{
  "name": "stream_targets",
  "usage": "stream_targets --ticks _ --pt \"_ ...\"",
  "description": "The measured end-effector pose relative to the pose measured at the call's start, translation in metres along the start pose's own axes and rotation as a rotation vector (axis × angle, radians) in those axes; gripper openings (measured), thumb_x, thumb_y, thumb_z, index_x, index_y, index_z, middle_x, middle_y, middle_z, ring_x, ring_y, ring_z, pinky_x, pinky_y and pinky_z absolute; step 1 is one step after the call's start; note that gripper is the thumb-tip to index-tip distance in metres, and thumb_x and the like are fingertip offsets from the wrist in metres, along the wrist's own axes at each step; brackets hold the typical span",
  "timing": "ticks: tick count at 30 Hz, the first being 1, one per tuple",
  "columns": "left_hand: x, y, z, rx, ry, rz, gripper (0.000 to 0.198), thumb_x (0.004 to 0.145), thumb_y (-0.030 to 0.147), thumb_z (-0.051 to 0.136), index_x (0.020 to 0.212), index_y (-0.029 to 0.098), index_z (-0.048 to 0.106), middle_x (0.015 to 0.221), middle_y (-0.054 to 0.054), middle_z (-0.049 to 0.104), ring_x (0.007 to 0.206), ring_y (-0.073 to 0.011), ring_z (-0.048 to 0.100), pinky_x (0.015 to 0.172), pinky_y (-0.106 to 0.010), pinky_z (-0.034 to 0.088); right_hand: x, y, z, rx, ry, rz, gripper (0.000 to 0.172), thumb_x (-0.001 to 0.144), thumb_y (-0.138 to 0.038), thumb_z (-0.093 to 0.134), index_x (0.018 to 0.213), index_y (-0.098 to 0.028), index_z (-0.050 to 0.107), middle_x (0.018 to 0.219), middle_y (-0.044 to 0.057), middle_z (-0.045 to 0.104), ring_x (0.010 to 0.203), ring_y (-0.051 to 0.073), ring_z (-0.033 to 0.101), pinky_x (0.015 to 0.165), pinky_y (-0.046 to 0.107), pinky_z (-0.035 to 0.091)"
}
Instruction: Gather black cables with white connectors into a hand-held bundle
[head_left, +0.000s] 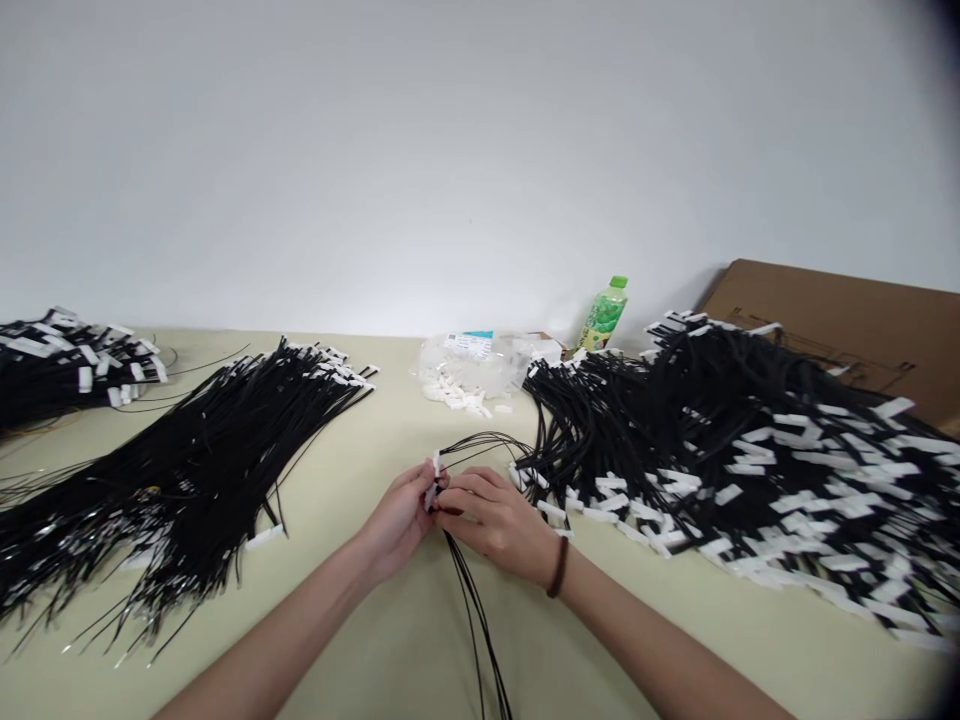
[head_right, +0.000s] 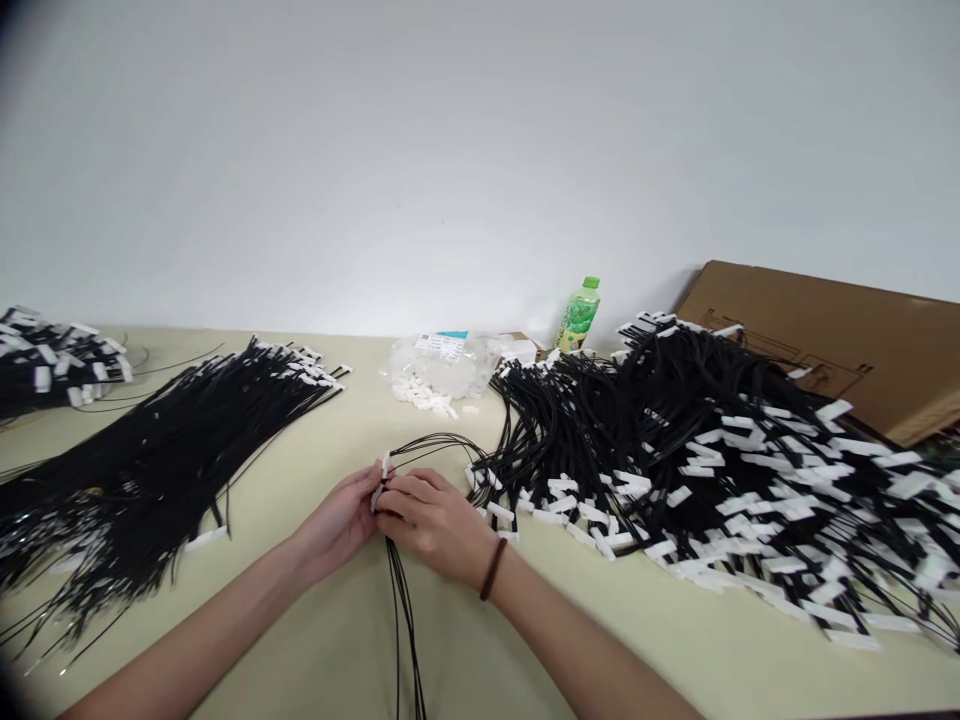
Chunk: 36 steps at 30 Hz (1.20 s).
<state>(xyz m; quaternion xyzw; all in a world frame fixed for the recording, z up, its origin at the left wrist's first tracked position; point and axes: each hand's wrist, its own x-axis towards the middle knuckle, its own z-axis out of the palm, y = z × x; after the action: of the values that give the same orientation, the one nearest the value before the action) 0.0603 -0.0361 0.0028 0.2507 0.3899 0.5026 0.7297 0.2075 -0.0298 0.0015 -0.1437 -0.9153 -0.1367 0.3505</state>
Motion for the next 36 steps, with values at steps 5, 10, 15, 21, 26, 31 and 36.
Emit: stream_targets --ticks 5,10,15,21,26,31,36 --pt "0.002 -0.003 -0.002 -0.004 0.017 -0.002 0.024 0.072 0.032 0.062 0.076 0.01 0.055 0.068 -0.002 0.052 0.057 -0.0064 0.047 0.05 -0.016 0.039 -0.001 0.0 0.003 0.063 0.006 0.027 0.009 0.084 -0.014 0.049 0.087 -0.015 0.057 0.094 0.001 0.059 0.099 0.012 0.047 0.086 0.028 0.041" --pt "0.006 -0.002 -0.003 -0.039 0.013 0.052 0.025 0.071 0.032 0.062 0.074 0.009 0.052 0.065 0.0 0.049 0.052 -0.0044 0.042 0.05 -0.017 0.039 0.005 -0.006 -0.006 0.477 0.106 0.346 0.013 0.085 -0.015 0.045 0.088 -0.016 0.058 0.093 0.004 0.06 0.097 0.011 0.051 0.086 0.026 0.045" --pt "0.006 0.006 -0.005 -0.058 0.021 0.085 0.022 0.073 0.029 0.06 0.078 0.011 0.048 0.065 0.003 0.044 0.046 -0.0011 0.032 0.043 -0.015 0.031 0.012 -0.001 -0.021 1.031 0.405 0.877 0.016 0.086 -0.029 0.045 0.089 -0.015 0.052 0.087 0.006 0.061 0.084 0.012 0.059 0.082 0.031 0.048" --pt "0.009 0.009 -0.008 0.007 0.031 0.111 0.03 0.071 0.034 0.062 0.082 0.011 0.046 0.069 0.003 0.043 0.047 -0.0001 0.032 0.041 -0.012 0.026 0.005 0.031 -0.04 1.167 0.886 1.198 0.027 0.074 -0.038 0.06 0.081 -0.014 0.051 0.073 0.001 0.054 0.071 0.01 0.057 0.07 0.028 0.05" --pt "0.011 0.007 -0.005 0.088 0.007 0.125 0.036 0.068 0.04 0.063 0.082 0.012 0.046 0.07 0.003 0.043 0.048 -0.0002 0.033 0.042 -0.012 0.026 -0.006 0.045 -0.049 0.913 0.972 1.228 0.026 0.074 -0.035 0.06 0.092 -0.016 0.059 0.076 0.001 0.051 0.058 0.004 0.045 0.046 0.015 0.035" --pt "0.011 0.006 0.0 0.141 -0.017 0.142 0.038 0.067 0.044 0.063 0.079 0.012 0.045 0.07 0.003 0.042 0.048 -0.0006 0.031 0.042 -0.013 0.024 -0.001 0.028 -0.044 0.248 0.526 0.791 0.02 0.084 -0.021 0.047 0.094 -0.017 0.064 0.076 0.004 0.051 0.066 0.008 0.045 0.057 0.02 0.037" --pt "0.011 0.006 0.003 0.189 -0.067 0.164 0.037 0.068 0.046 0.061 0.078 0.013 0.047 0.07 0.002 0.041 0.05 -0.002 0.032 0.043 -0.013 0.024 0.0 0.011 -0.026 -0.047 0.228 0.537 0.014 0.084 -0.019 0.049 0.078 -0.017 0.062 0.067 0.003 0.048 0.068 0.011 0.041 0.061 0.023 0.035"
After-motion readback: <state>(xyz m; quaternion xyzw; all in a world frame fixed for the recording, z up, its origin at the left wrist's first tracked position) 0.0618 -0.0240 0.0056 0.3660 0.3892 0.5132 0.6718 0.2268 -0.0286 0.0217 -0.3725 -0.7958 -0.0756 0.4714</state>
